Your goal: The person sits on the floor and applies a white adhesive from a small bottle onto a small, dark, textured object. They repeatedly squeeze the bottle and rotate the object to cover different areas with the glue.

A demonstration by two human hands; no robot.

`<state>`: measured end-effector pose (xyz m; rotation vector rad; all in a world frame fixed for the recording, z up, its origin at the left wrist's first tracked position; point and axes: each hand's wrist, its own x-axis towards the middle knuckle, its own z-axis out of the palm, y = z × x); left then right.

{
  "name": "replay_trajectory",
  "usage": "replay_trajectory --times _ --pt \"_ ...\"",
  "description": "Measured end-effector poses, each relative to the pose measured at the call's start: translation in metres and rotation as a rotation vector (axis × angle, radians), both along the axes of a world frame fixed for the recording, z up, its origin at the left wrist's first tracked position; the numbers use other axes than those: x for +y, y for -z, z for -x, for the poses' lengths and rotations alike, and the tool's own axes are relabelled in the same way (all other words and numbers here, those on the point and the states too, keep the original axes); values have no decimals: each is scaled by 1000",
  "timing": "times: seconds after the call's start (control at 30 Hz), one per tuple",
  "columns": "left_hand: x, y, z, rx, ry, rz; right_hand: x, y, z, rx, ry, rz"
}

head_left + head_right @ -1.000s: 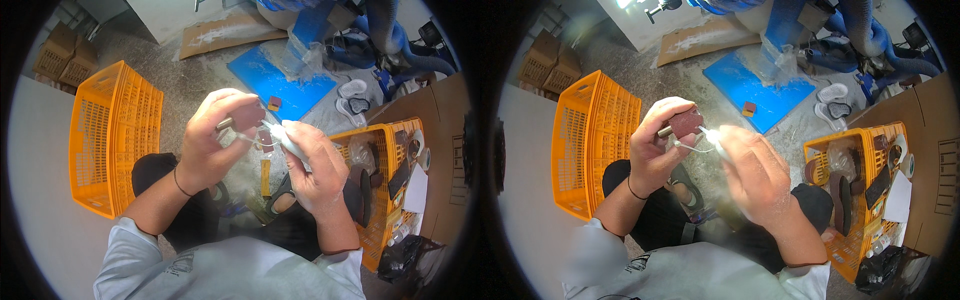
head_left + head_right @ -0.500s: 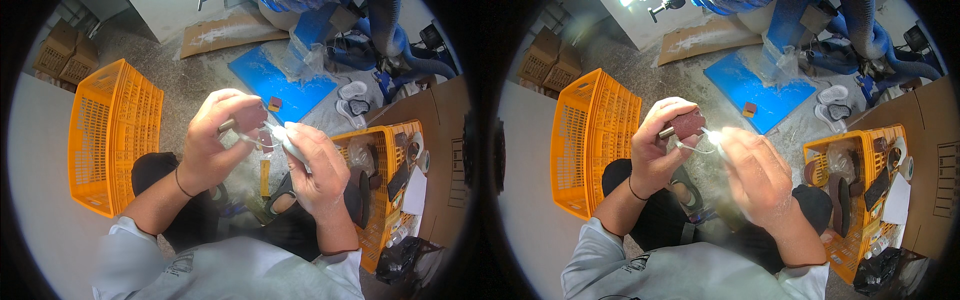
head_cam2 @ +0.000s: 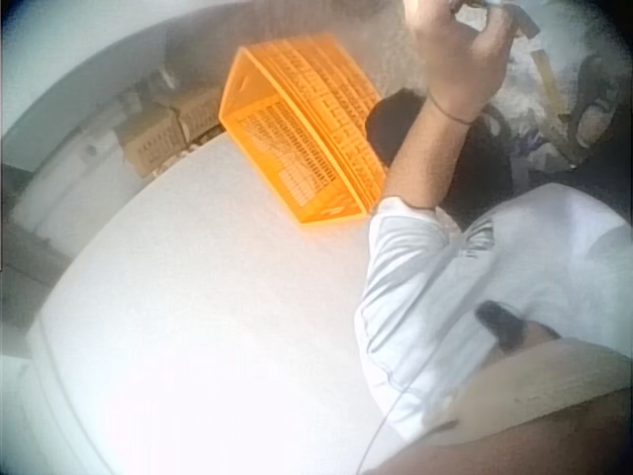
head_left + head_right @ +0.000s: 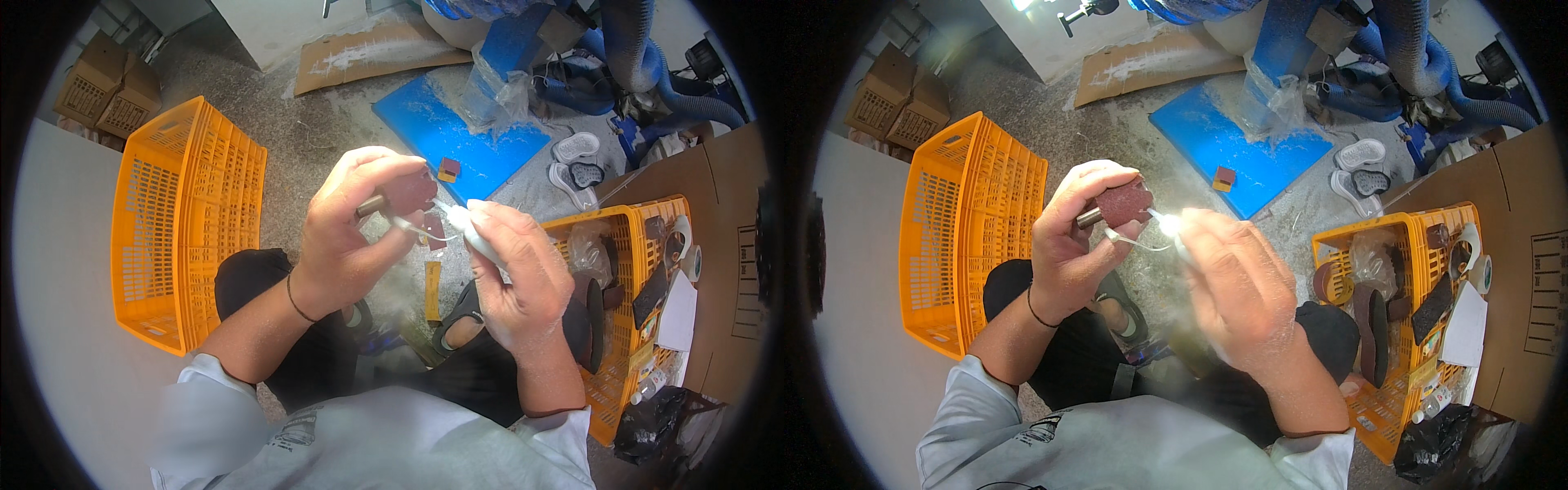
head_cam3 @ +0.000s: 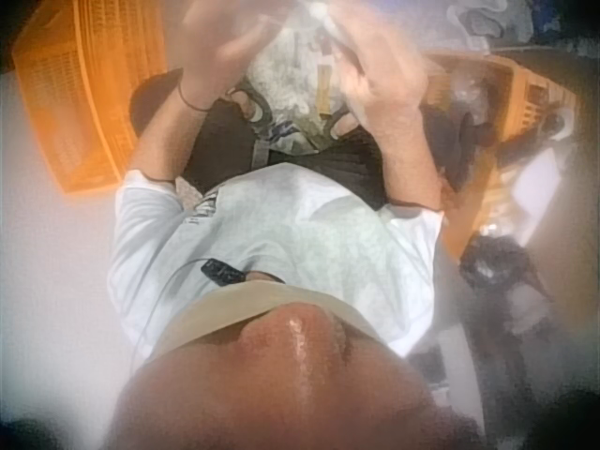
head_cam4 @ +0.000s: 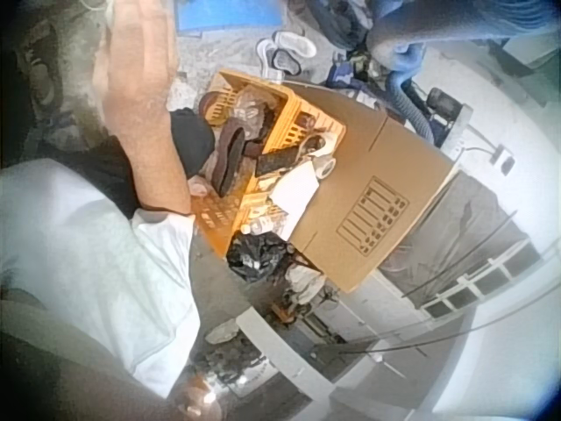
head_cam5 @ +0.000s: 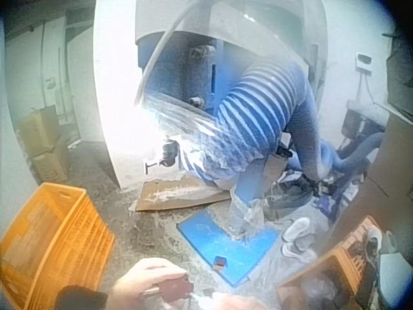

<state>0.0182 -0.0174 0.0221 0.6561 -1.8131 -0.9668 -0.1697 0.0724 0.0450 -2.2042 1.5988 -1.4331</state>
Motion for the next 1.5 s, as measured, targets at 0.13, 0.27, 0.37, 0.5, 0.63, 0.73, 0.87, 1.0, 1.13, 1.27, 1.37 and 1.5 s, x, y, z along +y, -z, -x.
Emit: replay_trajectory --times 0.13,0.27,0.37,0.5,0.63,0.73,0.87,1.0,1.13,1.27,1.37,1.5 --pt "-1 0 -1 -9 -2 5 0 1 0 -7 5 -4" --pt "1 -1 -4 -28 49 -45 0 0 0 11 9 -4" --pt "-1 1 -2 -10 17 22 0 -1 0 3 2 -8" --pt "-1 1 -1 -2 27 22 -1 -1 -1 -1 -2 5" --pt "0 1 -1 -12 20 7 -1 0 0 8 -9 16" --pt "0 1 0 -10 21 19 -1 1 0 25 -9 24" --pt "-1 1 0 -15 30 23 -5 3 3 63 -39 85" --pt "0 3 0 10 38 -11 -1 2 2 42 5 23" --pt "-1 4 0 1 26 6 -3 4 4 61 -22 61" --pt "0 4 0 -3 17 0 -3 5 5 74 -34 74" --pt "1 3 0 -8 16 -8 -3 5 5 71 -35 79" --pt "1 3 1 -3 21 -7 -1 3 2 36 -4 41"
